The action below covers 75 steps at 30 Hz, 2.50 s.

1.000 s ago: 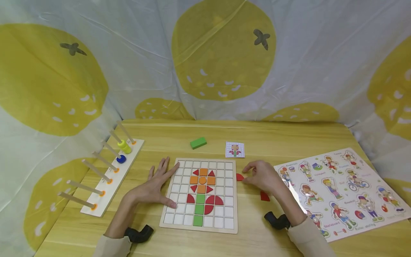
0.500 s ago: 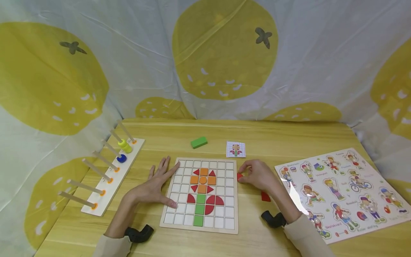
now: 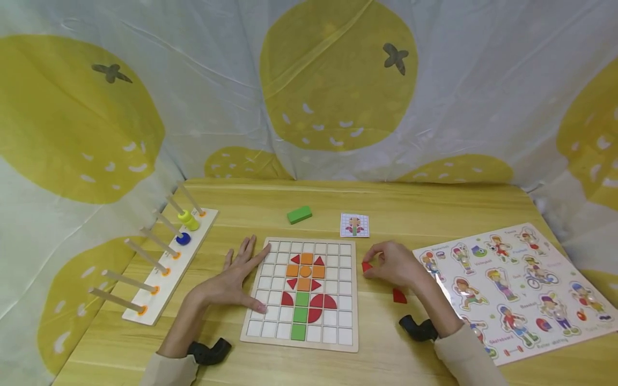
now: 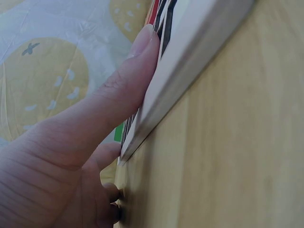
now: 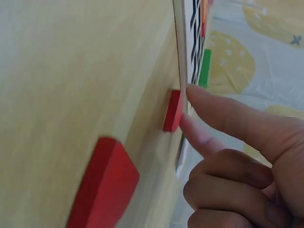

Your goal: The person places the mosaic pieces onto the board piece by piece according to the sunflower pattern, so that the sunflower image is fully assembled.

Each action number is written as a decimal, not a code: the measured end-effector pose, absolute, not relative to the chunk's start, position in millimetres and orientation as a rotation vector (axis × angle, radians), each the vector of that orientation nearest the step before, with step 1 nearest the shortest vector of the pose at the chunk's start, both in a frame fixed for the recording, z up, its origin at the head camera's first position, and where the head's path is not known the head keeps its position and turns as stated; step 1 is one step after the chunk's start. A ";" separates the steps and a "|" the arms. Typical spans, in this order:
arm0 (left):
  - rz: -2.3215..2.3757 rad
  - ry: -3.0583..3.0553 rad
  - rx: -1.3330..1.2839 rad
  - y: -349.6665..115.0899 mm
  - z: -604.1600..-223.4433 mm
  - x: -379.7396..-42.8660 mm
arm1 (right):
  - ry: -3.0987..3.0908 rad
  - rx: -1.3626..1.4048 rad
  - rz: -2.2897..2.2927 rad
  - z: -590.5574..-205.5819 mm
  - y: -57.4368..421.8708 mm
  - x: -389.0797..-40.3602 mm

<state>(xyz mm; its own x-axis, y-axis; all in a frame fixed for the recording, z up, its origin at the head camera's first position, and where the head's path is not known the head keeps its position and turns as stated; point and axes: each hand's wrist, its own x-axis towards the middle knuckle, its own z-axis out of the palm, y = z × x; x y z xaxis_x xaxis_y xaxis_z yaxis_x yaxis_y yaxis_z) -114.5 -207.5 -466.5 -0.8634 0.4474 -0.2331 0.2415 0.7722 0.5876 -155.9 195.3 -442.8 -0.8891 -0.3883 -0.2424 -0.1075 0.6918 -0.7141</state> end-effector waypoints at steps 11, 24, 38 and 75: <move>0.795 2.611 0.529 -207.1 -468.4 -114.8 | 2.578 -0.380 -0.945 -439.7 200.3 -152.8; 0.794 2.613 0.539 -208.0 -468.9 -114.8 | 2.574 -0.427 -0.951 -440.4 211.7 -159.6; 0.788 2.613 0.527 -209.1 -468.6 -114.8 | 2.666 -0.483 -0.936 -437.4 202.2 -158.2; 0.781 2.604 0.549 -206.6 -465.6 -114.9 | 2.570 -0.663 -0.869 -441.9 19.0 -105.5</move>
